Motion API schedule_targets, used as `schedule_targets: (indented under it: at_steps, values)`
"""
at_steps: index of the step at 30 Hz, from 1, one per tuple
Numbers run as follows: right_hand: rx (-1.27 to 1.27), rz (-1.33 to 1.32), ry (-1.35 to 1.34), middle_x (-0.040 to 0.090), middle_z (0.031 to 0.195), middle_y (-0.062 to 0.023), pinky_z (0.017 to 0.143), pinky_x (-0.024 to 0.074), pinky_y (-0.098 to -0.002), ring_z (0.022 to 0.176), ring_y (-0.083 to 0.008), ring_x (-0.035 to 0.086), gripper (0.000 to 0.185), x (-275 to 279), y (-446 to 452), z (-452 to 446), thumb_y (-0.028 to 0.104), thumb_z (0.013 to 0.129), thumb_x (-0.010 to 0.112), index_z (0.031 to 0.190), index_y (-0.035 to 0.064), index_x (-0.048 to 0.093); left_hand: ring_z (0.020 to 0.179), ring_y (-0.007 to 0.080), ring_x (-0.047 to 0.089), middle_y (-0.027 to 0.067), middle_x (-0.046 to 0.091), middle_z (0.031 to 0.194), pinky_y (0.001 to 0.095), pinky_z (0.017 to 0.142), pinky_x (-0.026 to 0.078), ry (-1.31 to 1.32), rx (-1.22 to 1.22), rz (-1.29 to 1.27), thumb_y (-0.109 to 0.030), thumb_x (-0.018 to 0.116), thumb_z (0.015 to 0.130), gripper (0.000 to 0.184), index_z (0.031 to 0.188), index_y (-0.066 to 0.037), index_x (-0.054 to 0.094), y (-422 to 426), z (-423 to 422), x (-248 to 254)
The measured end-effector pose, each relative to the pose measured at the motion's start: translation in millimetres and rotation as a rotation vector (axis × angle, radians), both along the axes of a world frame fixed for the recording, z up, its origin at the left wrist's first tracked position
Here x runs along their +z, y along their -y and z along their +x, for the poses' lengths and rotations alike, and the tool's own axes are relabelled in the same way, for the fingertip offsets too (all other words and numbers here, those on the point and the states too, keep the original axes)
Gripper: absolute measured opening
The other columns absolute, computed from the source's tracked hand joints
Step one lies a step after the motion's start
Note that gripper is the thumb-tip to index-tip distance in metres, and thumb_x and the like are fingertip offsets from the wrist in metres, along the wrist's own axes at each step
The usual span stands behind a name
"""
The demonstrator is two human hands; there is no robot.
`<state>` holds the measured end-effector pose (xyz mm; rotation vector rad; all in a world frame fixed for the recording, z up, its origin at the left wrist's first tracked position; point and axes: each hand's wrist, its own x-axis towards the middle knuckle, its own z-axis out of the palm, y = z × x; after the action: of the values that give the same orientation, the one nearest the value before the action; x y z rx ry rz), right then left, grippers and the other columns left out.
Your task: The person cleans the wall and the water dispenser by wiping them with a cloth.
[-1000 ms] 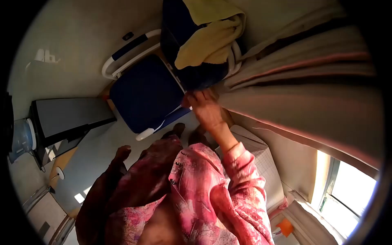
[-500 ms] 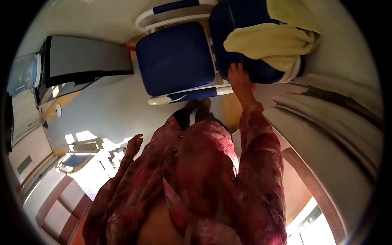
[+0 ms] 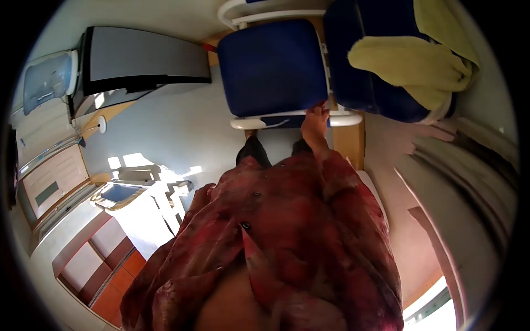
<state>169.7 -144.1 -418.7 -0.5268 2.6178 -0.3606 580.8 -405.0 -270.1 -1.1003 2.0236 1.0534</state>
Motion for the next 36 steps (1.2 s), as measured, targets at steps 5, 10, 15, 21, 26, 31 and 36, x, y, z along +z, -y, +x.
schedule_targets:
  at_steps: [5,10,15,21,26,31,36]
  values:
    - [0.282,0.017,0.144,0.053,0.133,-0.0245,0.116,0.0304,-0.0588,0.133,-0.0501,0.040,0.031,11,80,47,0.003,0.084,0.061,0.112,0.0055,0.073,0.105,0.0363,0.070,0.0200,0.072,0.116,0.0401,0.090,0.055,-0.240,-0.212,-0.209,-0.019,0.062,0.098,0.032,0.126,-0.005,0.066,130,-70,20]
    - [0.285,-0.190,-0.145,0.057,0.124,-0.0216,0.122,0.0222,-0.0583,0.132,-0.0435,0.043,0.025,-42,151,108,0.003,0.082,0.060,0.103,0.0057,0.074,0.101,0.0420,0.065,0.0199,0.069,0.112,0.0479,0.087,0.054,-0.539,-0.351,-0.483,-0.010,0.064,0.092,0.028,0.120,-0.003,0.065,258,-154,97]
    - [0.382,-0.040,-0.004,0.054,0.125,-0.0181,0.106,0.0406,-0.0517,0.119,-0.0435,0.048,0.035,-34,190,126,-0.001,0.078,0.063,0.111,0.0086,0.069,0.096,0.0388,0.064,0.0153,0.068,0.100,0.0472,0.083,0.053,-0.870,-0.506,-0.799,-0.002,0.065,0.087,0.023,0.109,-0.003,0.067,347,-214,186]
    - [0.394,-0.090,-0.024,0.051,0.131,-0.0176,0.107,0.0429,-0.0513,0.128,-0.0443,0.044,0.047,-10,183,137,-0.002,0.078,0.063,0.124,0.0114,0.065,0.107,0.0347,0.062,0.0127,0.068,0.107,0.0433,0.093,0.051,-0.965,-0.642,-1.102,-0.001,0.067,0.085,0.026,0.111,-0.004,0.068,483,-250,208]
    - [0.395,-0.027,-0.193,0.056,0.127,-0.0160,0.107,0.0391,-0.0510,0.123,-0.0392,0.047,0.045,-31,193,143,0.004,0.073,0.067,0.117,0.0139,0.069,0.134,0.0330,0.049,0.0119,0.059,0.131,0.0456,0.112,0.041,-0.871,-0.719,-1.121,-0.011,0.071,0.088,0.041,0.128,-0.009,0.063,553,-265,200]
    - [0.373,-0.058,0.030,0.062,0.116,-0.0133,0.116,0.0313,-0.0493,0.120,-0.0390,0.051,0.048,-46,196,129,-0.002,0.074,0.065,0.117,0.0162,0.074,0.153,0.0315,0.025,0.0115,0.042,0.156,0.0571,0.121,0.024,-0.716,-0.733,-1.070,-0.025,0.070,0.092,0.058,0.146,-0.013,0.050,557,-272,206]
    - [0.306,-0.138,-0.036,0.060,0.113,-0.0118,0.105,0.0364,-0.0532,0.115,-0.0400,0.051,0.041,-34,202,133,-0.003,0.076,0.064,0.110,0.0171,0.073,0.153,0.0315,0.026,0.0091,0.045,0.154,0.0580,0.121,0.023,-0.611,-0.778,-1.090,-0.027,0.067,0.094,0.050,0.140,-0.012,0.057,557,-272,204]
